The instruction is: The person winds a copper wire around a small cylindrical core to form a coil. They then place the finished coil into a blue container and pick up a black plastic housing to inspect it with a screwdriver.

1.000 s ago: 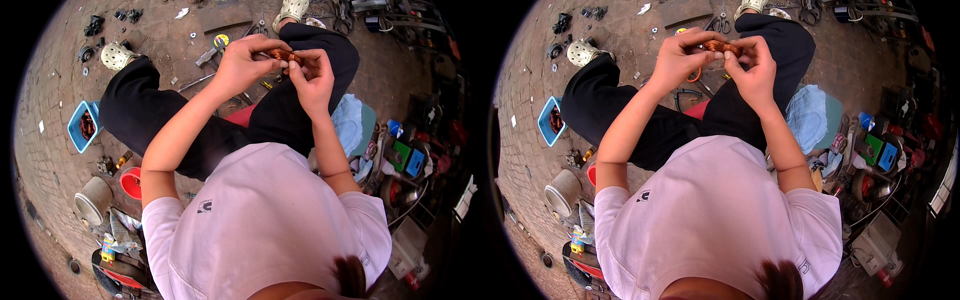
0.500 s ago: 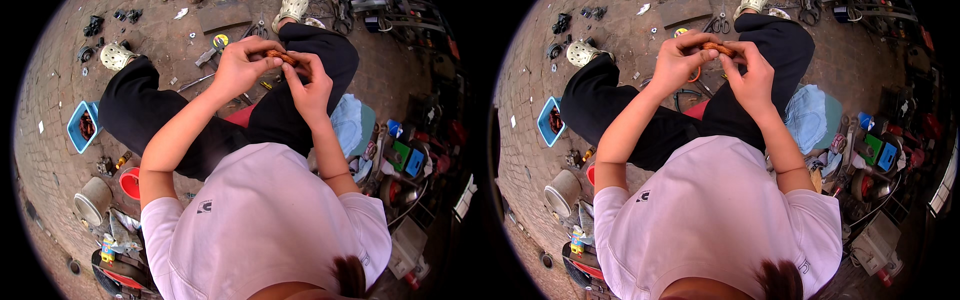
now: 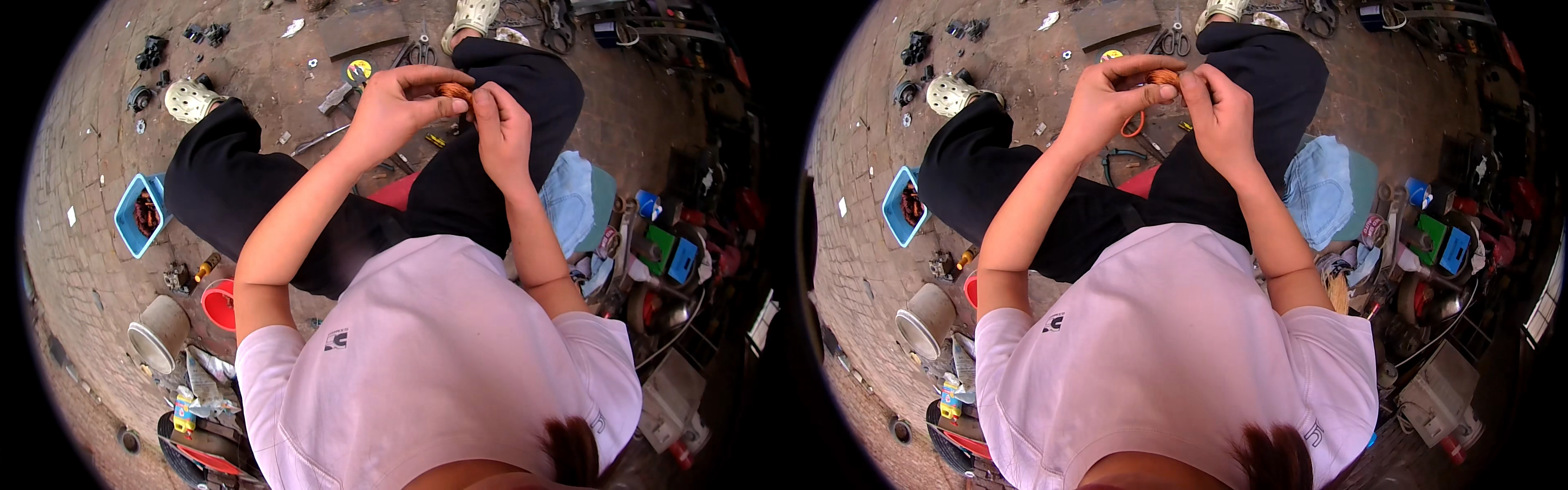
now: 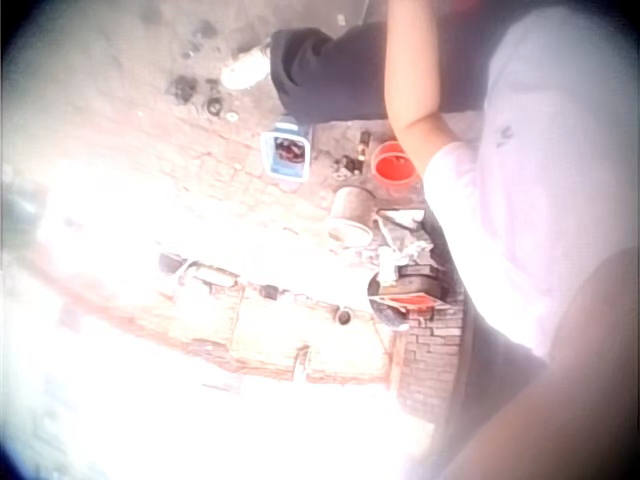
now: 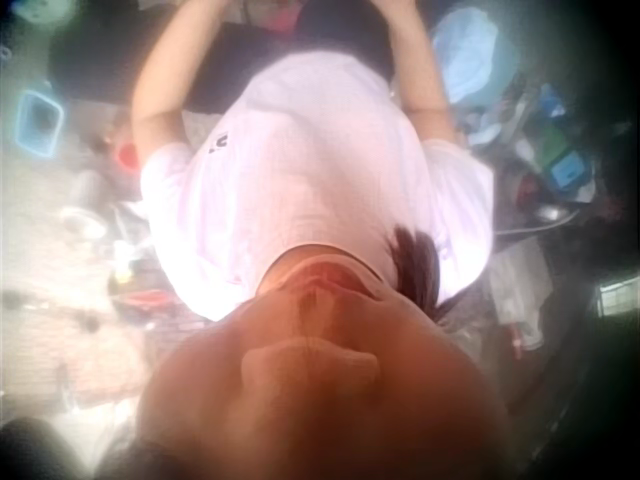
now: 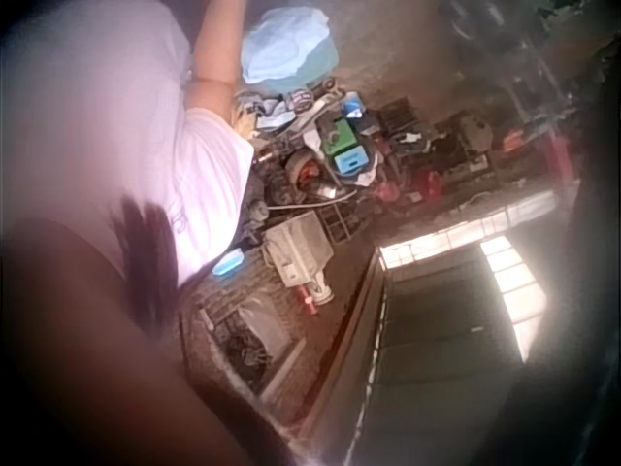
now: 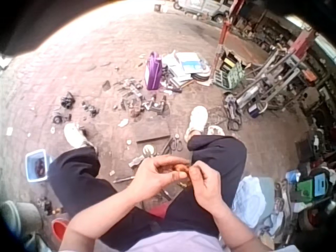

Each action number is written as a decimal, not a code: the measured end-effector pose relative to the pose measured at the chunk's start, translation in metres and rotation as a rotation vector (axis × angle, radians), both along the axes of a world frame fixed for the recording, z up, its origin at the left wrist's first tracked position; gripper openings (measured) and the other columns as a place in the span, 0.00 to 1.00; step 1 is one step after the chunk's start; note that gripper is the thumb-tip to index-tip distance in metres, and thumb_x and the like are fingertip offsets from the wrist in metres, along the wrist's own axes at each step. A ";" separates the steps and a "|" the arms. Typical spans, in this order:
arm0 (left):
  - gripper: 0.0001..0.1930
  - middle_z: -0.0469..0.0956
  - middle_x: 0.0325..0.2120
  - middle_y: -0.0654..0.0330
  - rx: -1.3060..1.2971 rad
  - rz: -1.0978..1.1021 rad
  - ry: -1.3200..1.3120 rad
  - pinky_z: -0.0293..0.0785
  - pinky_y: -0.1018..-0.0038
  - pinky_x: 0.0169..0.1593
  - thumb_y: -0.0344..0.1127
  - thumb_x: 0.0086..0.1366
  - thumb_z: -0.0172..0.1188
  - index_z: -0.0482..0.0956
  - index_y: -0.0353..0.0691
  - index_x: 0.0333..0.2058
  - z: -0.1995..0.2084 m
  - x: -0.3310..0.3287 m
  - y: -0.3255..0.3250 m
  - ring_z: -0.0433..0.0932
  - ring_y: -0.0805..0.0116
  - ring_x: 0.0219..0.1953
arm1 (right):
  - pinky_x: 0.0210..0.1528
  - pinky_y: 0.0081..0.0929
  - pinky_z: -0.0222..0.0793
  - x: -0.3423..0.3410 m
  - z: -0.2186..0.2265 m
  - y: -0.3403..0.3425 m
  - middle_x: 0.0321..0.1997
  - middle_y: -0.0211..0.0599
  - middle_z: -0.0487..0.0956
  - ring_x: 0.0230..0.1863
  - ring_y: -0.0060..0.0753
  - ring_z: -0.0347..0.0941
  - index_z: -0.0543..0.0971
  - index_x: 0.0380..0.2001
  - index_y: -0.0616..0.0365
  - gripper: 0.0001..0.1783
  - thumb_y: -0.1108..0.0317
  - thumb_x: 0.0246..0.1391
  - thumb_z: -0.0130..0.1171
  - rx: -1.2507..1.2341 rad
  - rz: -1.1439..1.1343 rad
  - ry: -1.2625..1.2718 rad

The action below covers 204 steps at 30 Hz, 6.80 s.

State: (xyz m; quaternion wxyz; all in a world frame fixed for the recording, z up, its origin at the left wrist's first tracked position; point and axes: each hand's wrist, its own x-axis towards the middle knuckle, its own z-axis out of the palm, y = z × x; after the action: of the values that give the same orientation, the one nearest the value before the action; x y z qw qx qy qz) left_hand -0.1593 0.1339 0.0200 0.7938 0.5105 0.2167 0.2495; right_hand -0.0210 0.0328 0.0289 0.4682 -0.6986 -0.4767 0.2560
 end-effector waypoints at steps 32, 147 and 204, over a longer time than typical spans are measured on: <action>0.15 0.78 0.31 0.56 0.946 0.156 0.295 0.75 0.70 0.36 0.27 0.54 0.63 0.78 0.39 0.42 -0.024 -0.003 0.012 0.78 0.57 0.32 | 0.33 0.18 0.69 0.020 -0.015 0.014 0.32 0.34 0.76 0.31 0.19 0.71 0.73 0.40 0.64 0.13 0.64 0.60 0.54 -0.099 0.111 0.713; 0.21 0.81 0.35 0.51 -0.466 0.507 1.033 0.73 0.70 0.43 0.38 0.55 0.63 0.76 0.29 0.43 -0.337 -0.234 -0.164 0.79 0.62 0.38 | 0.52 0.26 0.65 -0.021 -0.077 0.084 0.50 0.47 0.76 0.51 0.34 0.73 0.69 0.52 0.70 0.21 0.62 0.64 0.46 -0.264 0.068 0.622; 0.11 0.70 0.50 0.54 0.628 0.481 1.100 0.64 0.71 0.54 0.31 0.64 0.56 0.77 0.35 0.44 0.001 -0.112 0.127 0.69 0.63 0.53 | 0.29 0.28 0.61 0.116 -0.382 0.115 0.19 0.29 0.70 0.22 0.26 0.63 0.69 0.19 0.54 0.10 0.65 0.51 0.47 -0.331 -0.700 1.397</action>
State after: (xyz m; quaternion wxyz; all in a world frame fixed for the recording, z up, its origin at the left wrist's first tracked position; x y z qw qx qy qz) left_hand -0.2710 0.2613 0.0215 0.3042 0.7071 0.6141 0.1743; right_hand 0.0953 0.1479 -0.3534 0.6018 -0.5462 0.2182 0.5402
